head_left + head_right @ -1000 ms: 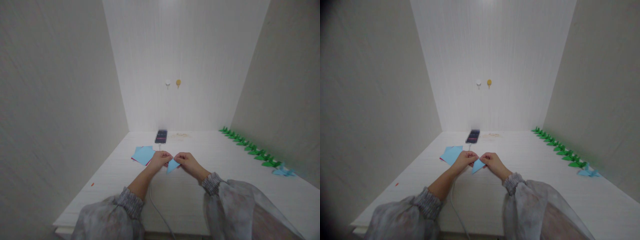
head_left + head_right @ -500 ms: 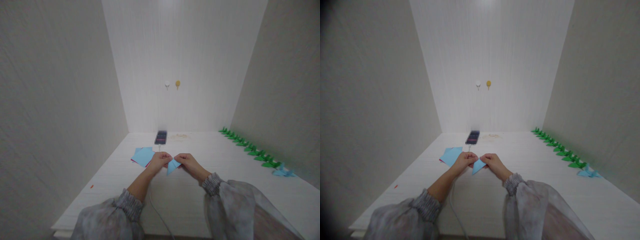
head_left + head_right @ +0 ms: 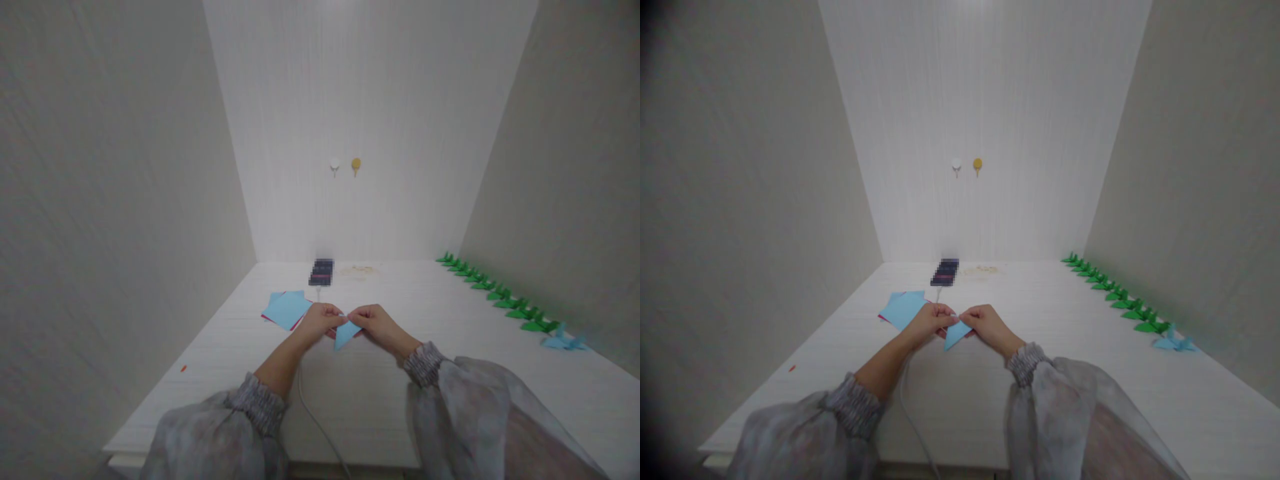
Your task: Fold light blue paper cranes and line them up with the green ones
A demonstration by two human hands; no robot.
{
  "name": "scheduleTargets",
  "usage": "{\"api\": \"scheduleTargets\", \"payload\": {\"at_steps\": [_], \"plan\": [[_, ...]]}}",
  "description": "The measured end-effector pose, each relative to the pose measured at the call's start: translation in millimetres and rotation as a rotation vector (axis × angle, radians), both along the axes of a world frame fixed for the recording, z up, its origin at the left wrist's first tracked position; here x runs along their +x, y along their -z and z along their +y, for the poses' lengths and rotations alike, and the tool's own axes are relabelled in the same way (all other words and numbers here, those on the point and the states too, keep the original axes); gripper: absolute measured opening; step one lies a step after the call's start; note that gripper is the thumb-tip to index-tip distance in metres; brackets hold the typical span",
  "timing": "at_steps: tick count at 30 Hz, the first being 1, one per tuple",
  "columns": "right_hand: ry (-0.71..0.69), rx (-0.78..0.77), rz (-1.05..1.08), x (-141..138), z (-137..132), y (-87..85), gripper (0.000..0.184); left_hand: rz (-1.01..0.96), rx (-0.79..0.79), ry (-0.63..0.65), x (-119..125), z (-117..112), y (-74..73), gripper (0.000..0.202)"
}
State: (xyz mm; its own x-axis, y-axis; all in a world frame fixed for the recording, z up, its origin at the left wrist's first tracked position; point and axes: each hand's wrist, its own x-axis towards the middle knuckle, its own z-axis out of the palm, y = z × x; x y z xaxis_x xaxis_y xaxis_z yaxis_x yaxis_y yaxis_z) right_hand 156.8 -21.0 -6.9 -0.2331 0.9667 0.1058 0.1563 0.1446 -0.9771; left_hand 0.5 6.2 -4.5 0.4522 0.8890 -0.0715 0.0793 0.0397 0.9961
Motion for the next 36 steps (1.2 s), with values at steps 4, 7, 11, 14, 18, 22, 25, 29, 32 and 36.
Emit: {"api": "scheduleTargets", "payload": {"at_steps": [4,7,11,14,18,22,25,29,32,36], "plan": [[-0.011,0.025,-0.051,2,4,3.6,0.023,-0.032,-0.004,-0.014,0,1,1.7,0.025],[-0.023,0.027,-0.076,4,6,6.0,0.023,-0.027,0.014,-0.054,0,0,1.0,0.024],[-0.016,0.042,-0.111,6,7,5.7,0.023,-0.039,0.016,-0.065,0,-1,-0.7,0.022],[-0.012,0.038,-0.146,9,8,4.5,0.023,-0.04,0.019,-0.055,-2,0,0.3,0.022],[-0.011,0.009,-0.117,13,11,5.1,0.019,-0.021,0.039,-0.079,-4,5,5.6,0.021],[0.015,-0.016,-0.081,16,13,6.0,0.016,-0.028,0.043,-0.09,-6,9,11.2,0.022],[0.033,-0.024,-0.083,21,16,8.2,0.017,-0.024,0.032,-0.095,-7,10,11.5,0.022],[0.185,0.003,-0.071,32,22,14.9,0.015,-0.06,0.016,-0.166,-15,9,6.7,0.022],[0.223,0.039,-0.031,33,23,16.1,0.018,-0.066,0.022,-0.201,-16,7,2.1,0.021],[0.137,0.075,0.024,19,15,9.9,0.028,-0.061,0.034,-0.188,-8,5,-1.1,0.021]]}}
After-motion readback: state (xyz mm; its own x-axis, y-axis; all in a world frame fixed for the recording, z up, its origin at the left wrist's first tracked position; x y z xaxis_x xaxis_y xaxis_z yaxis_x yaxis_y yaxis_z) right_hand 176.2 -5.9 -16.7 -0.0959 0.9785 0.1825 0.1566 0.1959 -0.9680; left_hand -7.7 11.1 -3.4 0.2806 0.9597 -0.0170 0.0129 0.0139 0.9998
